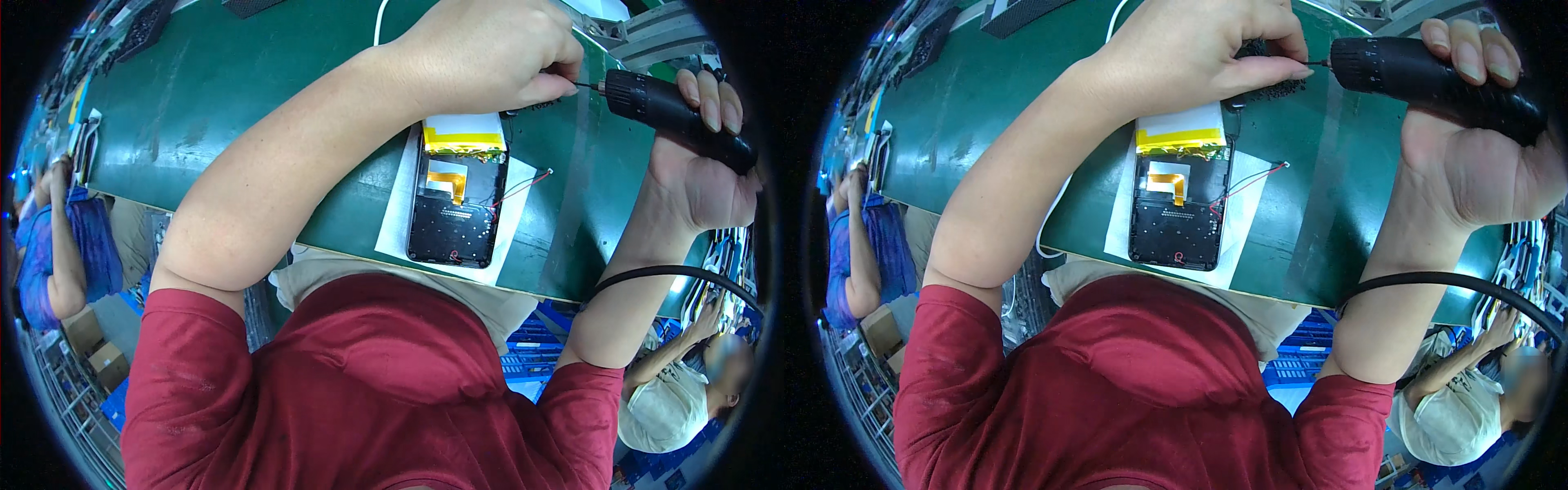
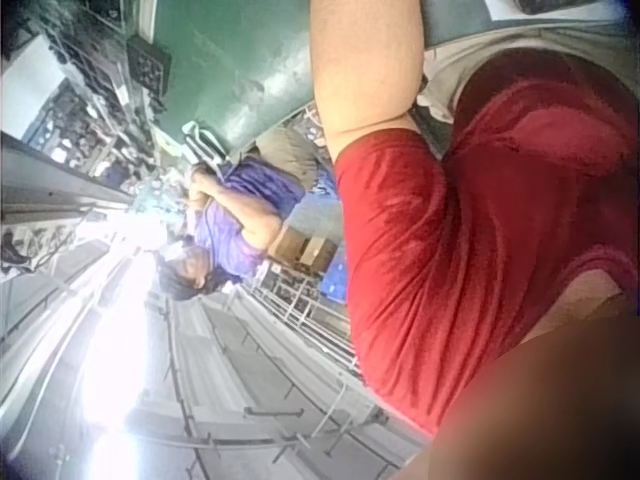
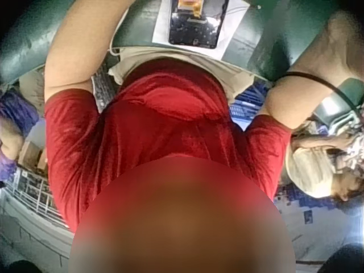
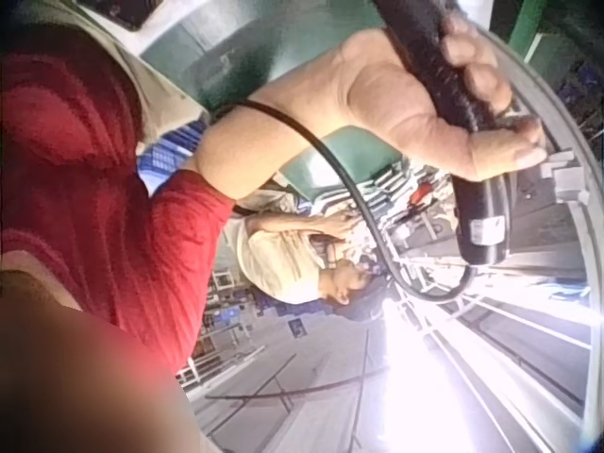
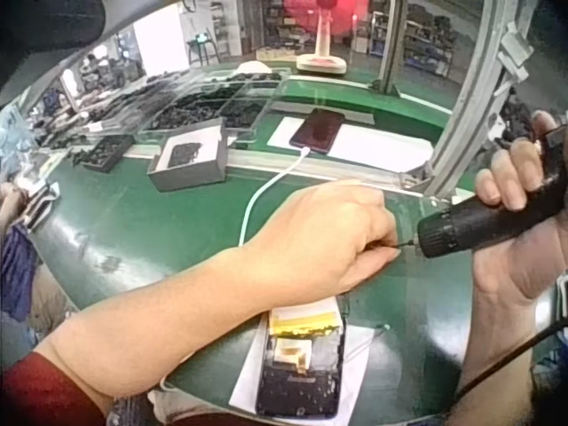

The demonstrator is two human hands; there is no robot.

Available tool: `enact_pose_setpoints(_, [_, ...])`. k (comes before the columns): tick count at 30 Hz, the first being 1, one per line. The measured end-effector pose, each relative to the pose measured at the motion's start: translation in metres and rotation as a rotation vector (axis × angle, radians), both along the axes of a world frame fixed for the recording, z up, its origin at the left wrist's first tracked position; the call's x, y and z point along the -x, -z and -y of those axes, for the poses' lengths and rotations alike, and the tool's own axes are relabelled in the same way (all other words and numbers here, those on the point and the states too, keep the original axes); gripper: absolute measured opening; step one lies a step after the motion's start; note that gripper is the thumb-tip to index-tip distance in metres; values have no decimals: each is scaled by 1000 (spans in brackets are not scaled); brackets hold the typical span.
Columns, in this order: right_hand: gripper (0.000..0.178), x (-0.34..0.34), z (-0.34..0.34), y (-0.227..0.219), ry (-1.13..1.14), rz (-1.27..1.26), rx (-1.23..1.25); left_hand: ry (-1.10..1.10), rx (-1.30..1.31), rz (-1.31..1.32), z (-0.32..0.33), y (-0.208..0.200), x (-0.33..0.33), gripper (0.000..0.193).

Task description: Assembling a handheld electronic device by installing the battery and fastening components with an electric screwdriver.

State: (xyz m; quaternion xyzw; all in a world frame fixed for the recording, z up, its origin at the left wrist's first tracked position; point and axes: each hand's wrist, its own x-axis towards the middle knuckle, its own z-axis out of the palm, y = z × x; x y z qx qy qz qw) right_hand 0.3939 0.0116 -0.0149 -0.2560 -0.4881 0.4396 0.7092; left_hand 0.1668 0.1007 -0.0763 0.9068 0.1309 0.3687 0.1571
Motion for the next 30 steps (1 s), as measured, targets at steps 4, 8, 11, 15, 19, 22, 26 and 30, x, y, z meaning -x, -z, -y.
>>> enact_pose_setpoints(4, [34, 12, 0, -3, -7, -1, -24, 5, -21, -12, -5, -1, 2, 16])
enact_pose_setpoints(8, [33, 14, 5, -1, 23, -6, -122, -46, -53, -24, 4, 1, -3, 14])
enact_pose_setpoints(11, [41, 10, -1, 22, -61, -133, -158, -97, -52, 4, 7, 8, 1, 13])
enact_pose_setpoints(15, [42, -35, 13, 32, 23, -113, -105, -93, 14, 43, 15, 2, -15, 13])
enact_pose_setpoints(19, [35, -37, 6, 19, 93, -95, -105, -66, 22, -14, 13, 0, -27, 13])
enact_pose_setpoints(22, [32, -17, -3, 5, -5, -58, -84, -89, -7, -77, 6, -12, 3, 16])
enact_pose_setpoints(26, [37, 32, 8, -16, -68, -69, -189, 17, 196, -48, 14, -25, 22, 15])
enact_pose_setpoints(30, [43, 43, 53, -41, -164, 190, -255, 74, 115, -226, 39, -63, 28, 20])
